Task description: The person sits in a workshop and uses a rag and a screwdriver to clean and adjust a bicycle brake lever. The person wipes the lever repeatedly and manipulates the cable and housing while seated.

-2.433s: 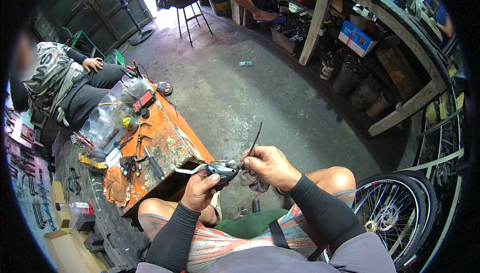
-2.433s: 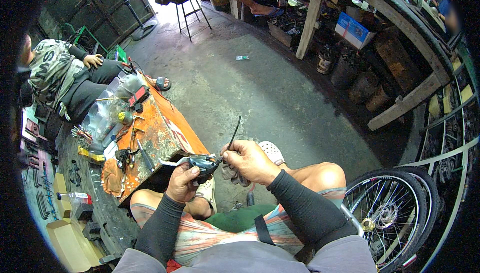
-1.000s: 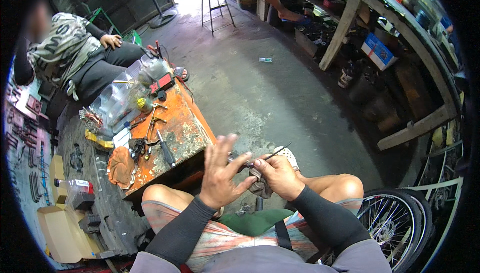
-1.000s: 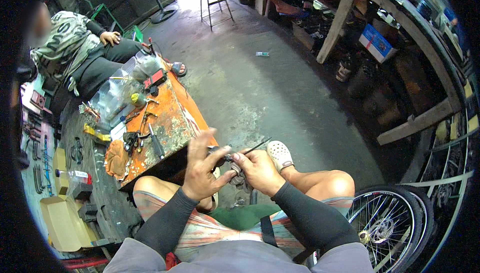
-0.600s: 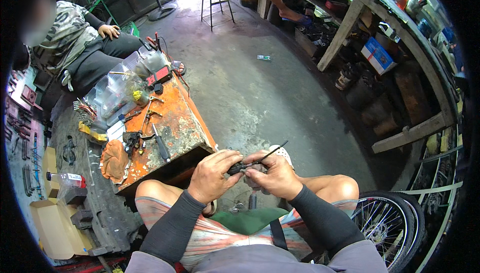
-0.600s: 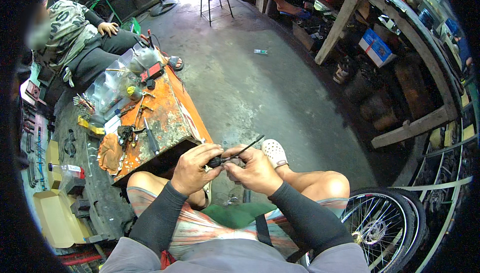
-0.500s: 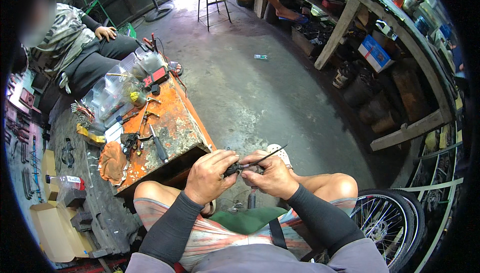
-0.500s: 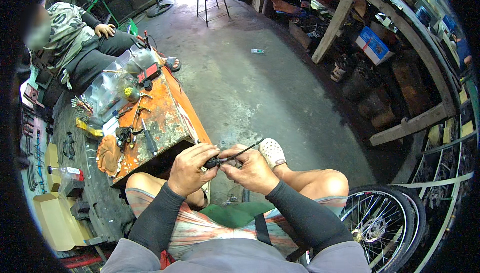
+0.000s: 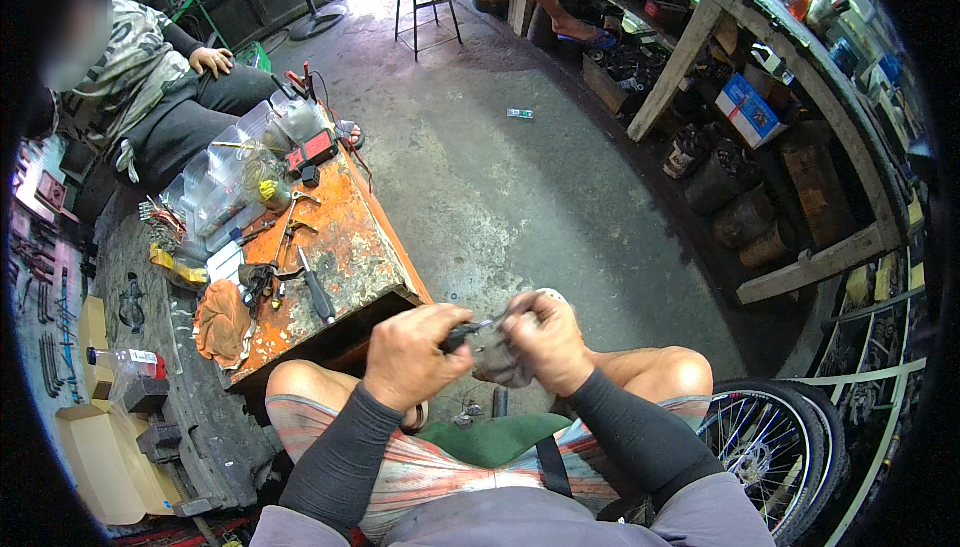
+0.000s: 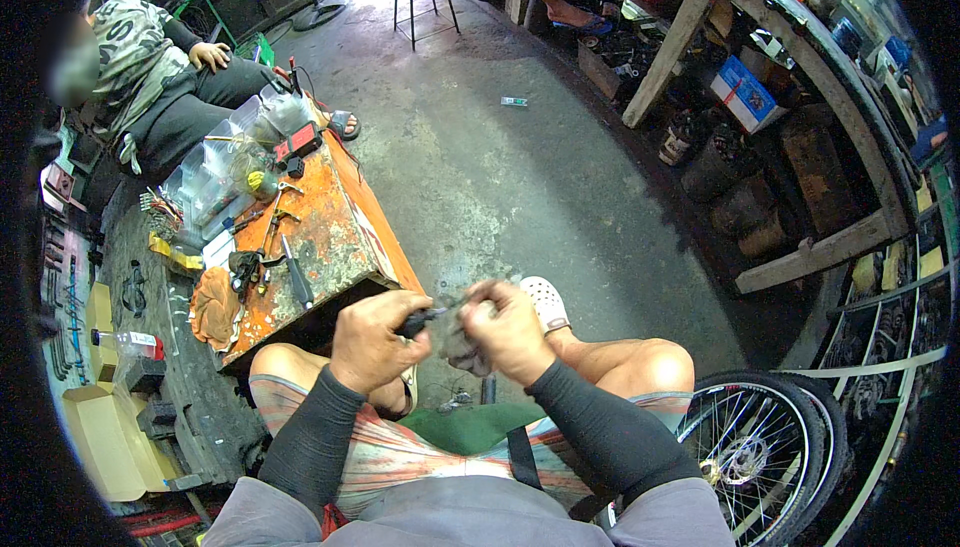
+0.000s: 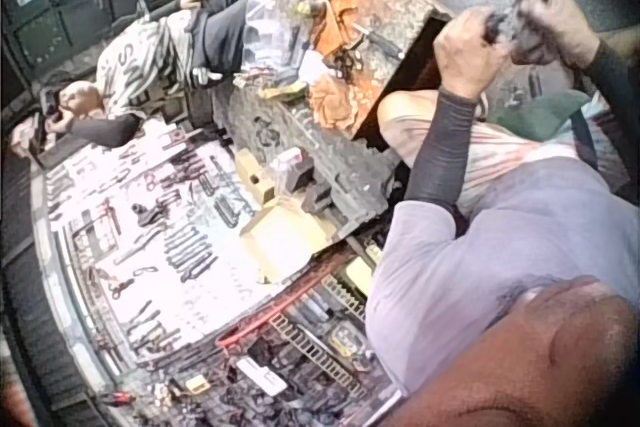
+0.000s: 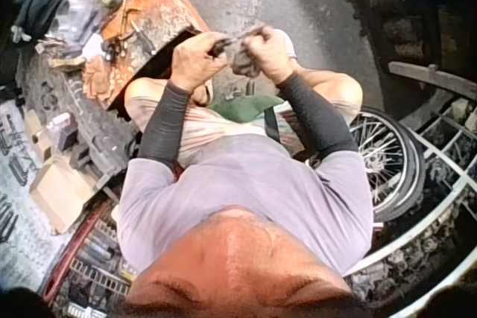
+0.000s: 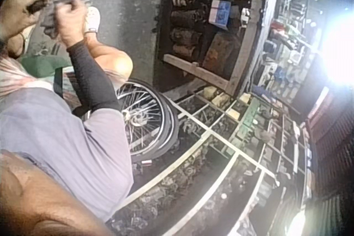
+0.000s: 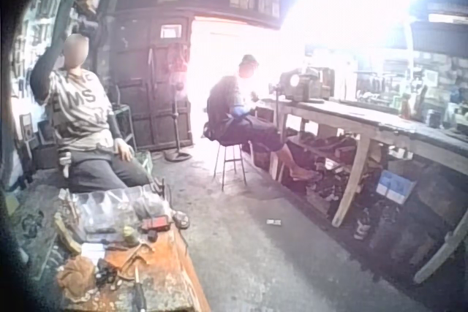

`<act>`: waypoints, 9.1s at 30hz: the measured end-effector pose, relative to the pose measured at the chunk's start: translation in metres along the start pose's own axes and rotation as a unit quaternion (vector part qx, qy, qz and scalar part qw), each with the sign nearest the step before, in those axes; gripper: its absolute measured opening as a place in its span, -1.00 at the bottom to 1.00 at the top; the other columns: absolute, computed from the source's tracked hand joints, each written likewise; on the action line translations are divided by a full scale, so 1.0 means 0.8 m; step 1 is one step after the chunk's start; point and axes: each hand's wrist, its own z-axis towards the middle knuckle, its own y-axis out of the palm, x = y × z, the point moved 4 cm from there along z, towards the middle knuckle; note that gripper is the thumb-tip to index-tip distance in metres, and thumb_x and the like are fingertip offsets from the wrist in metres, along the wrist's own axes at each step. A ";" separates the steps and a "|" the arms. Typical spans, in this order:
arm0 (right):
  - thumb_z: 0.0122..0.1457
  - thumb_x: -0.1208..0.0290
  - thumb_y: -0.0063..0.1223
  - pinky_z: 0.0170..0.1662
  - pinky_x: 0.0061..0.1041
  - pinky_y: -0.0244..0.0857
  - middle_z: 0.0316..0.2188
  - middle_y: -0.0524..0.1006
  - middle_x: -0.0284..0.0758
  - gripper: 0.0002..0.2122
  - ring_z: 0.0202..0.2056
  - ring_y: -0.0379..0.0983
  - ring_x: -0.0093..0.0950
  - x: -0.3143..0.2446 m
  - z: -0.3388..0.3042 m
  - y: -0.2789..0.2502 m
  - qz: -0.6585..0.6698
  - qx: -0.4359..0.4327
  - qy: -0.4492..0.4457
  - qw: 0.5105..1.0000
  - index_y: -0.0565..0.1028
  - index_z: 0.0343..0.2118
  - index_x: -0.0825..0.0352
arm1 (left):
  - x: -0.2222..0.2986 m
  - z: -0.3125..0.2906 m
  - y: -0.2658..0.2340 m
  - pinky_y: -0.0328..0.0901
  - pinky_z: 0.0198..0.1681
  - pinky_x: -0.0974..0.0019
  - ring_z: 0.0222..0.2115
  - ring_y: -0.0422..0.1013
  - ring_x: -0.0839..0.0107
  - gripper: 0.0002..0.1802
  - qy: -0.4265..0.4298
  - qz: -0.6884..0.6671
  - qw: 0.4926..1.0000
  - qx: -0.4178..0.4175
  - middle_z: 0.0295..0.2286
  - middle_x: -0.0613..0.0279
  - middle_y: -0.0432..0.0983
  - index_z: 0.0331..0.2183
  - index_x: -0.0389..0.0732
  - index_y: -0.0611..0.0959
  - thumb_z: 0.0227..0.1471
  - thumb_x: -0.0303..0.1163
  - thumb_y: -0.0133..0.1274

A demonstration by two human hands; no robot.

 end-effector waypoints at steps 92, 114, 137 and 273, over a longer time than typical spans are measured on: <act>0.29 0.55 0.31 -0.05 -0.58 0.46 -0.19 0.57 -0.46 -0.73 -0.16 0.53 -0.66 0.036 -0.013 0.020 0.216 -0.034 0.144 0.965 0.54 0.02 0.29 | -0.013 -0.007 0.016 0.28 0.25 -0.07 0.04 0.45 -0.05 -0.05 -0.083 0.052 0.993 0.070 -0.07 -0.01 0.53 0.24 -0.27 0.45 -0.28 -0.58 0.36; 0.35 0.43 0.24 -0.22 -0.52 0.59 -0.26 0.62 -0.40 -0.75 -0.28 0.61 -0.59 0.034 -0.002 0.004 0.312 -0.021 0.158 0.937 0.45 0.02 0.21 | -0.016 -0.010 0.017 0.43 0.23 0.16 0.16 0.51 0.18 -0.05 -0.075 -0.141 0.984 0.079 0.17 -0.09 0.52 0.30 -0.34 0.42 -0.11 -0.54 0.48; 0.42 0.10 0.17 0.17 -0.29 0.55 0.12 0.59 -0.17 -0.43 0.08 0.60 -0.36 0.024 -0.014 0.027 0.379 -0.089 0.182 0.903 0.38 0.34 0.38 | -0.005 -0.010 0.018 0.28 0.35 -0.07 0.33 0.31 -0.20 0.05 0.045 -0.077 0.994 0.062 0.29 -0.25 0.38 0.29 -0.31 0.48 -0.15 -0.11 0.58; 0.34 0.29 0.33 0.21 -0.48 0.39 0.09 0.63 -0.29 -0.37 0.07 0.53 -0.54 0.009 -0.008 0.011 0.242 -0.068 0.080 0.965 0.33 0.41 0.32 | -0.047 -0.020 0.009 0.56 0.10 0.16 0.01 0.61 0.24 -0.24 -0.259 -0.621 0.738 -0.043 0.02 -0.05 0.63 0.30 -0.32 0.42 0.12 -0.58 0.34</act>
